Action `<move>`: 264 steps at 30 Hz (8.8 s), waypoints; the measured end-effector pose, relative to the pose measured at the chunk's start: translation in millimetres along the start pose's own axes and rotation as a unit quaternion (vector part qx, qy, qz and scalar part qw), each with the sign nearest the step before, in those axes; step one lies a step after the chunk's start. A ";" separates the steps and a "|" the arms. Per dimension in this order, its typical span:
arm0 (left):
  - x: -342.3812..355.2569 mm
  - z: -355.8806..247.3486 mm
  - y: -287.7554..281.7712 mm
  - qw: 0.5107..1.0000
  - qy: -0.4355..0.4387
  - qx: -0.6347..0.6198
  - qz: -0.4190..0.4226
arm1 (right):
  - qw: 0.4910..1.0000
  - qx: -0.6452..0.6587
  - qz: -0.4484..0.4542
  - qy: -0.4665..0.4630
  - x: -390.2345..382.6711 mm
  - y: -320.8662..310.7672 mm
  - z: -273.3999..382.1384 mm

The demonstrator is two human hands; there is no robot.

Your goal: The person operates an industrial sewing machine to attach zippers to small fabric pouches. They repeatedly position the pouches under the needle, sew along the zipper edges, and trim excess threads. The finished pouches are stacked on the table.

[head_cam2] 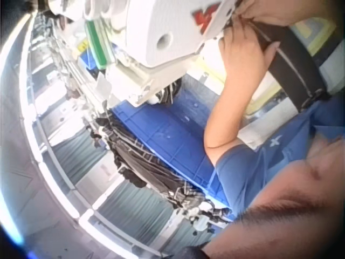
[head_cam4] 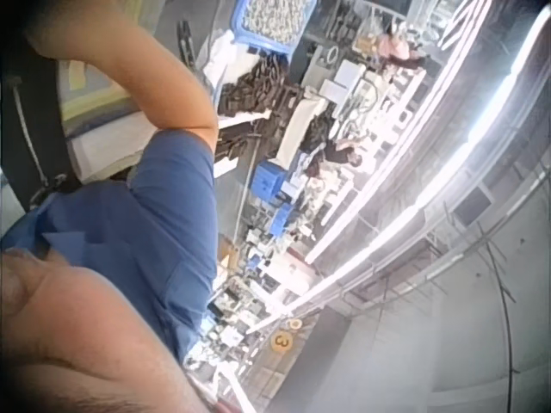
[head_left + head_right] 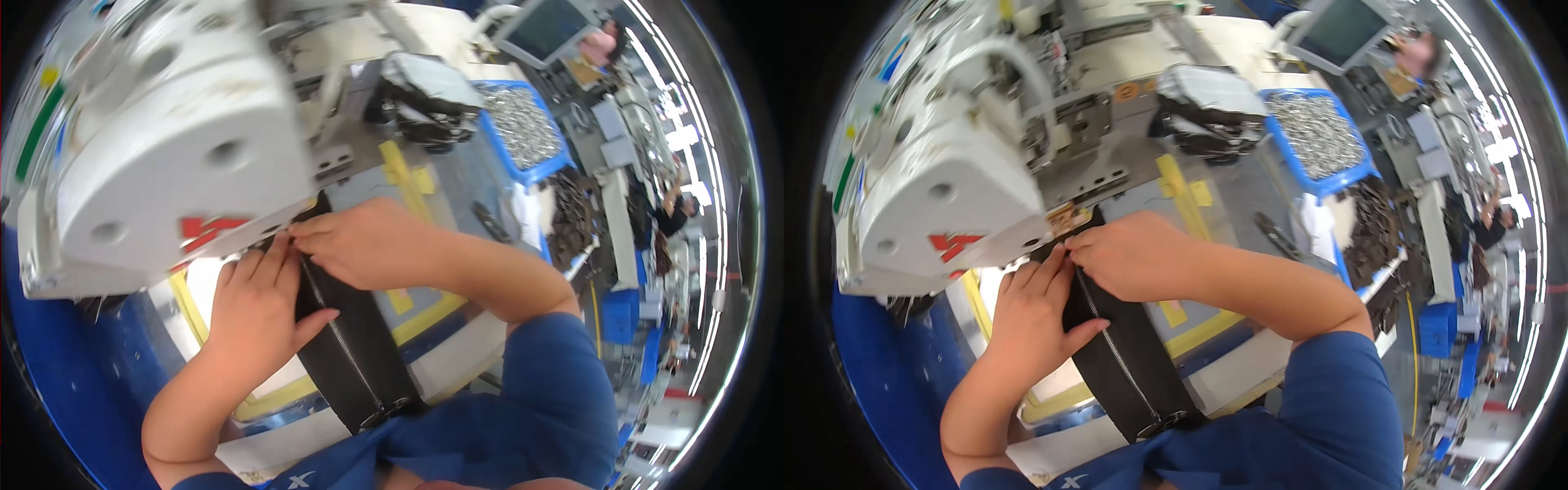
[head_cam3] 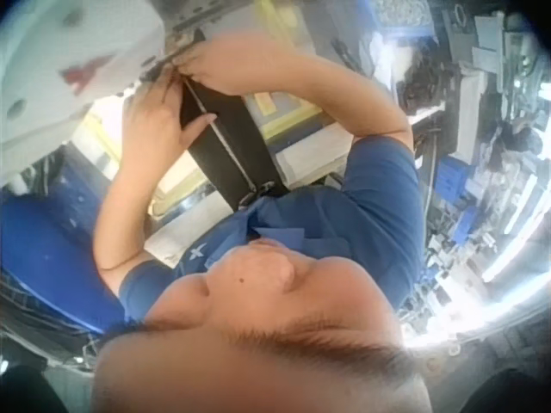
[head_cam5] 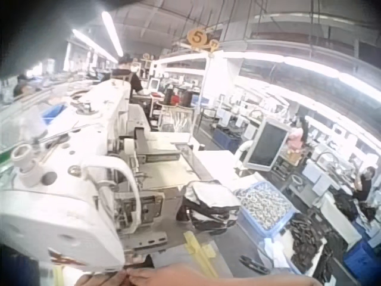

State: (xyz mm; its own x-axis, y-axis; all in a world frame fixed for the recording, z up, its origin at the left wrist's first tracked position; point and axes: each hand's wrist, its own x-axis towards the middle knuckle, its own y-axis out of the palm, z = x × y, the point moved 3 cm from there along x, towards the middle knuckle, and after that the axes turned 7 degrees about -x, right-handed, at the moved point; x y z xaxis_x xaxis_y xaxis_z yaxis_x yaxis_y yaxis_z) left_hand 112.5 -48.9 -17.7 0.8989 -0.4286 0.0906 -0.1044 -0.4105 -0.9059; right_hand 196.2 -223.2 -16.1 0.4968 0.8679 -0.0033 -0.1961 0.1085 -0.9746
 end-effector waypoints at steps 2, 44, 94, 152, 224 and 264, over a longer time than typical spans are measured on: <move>1.2 -4.3 8.7 1.000 0.030 0.003 -0.005 | 1.000 0.009 0.000 0.007 -11.8 -3.6 -7.1; -5.0 -1.5 18.0 0.990 0.103 -0.011 -0.094 | 0.878 0.453 -0.033 0.150 2.3 -7.9 -31.9; 1.7 5.2 6.7 0.997 0.026 -0.049 -0.046 | 0.987 -0.087 -0.129 -0.031 -11.1 8.4 -0.2; -4.8 22.9 -13.7 0.988 -0.117 -0.095 -0.013 | 0.985 -0.131 -0.110 -0.006 28.1 20.6 19.6; -9.0 3.3 12.5 0.998 -0.030 0.045 -0.042 | 0.993 -0.073 -0.088 -0.022 6.6 19.5 36.1; -41.4 45.7 -83.6 0.975 -0.081 0.157 -0.137 | 0.993 -0.109 -0.054 0.005 6.7 14.5 40.9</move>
State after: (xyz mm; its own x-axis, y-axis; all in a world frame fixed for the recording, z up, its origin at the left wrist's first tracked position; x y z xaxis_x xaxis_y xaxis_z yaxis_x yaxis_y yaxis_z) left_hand 103.5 39.9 35.4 0.9327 -0.1939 0.3040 0.2623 -0.2136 -0.9411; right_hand 162.2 -196.0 -21.1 0.5140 0.8517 0.1019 0.0452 0.0917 -0.9948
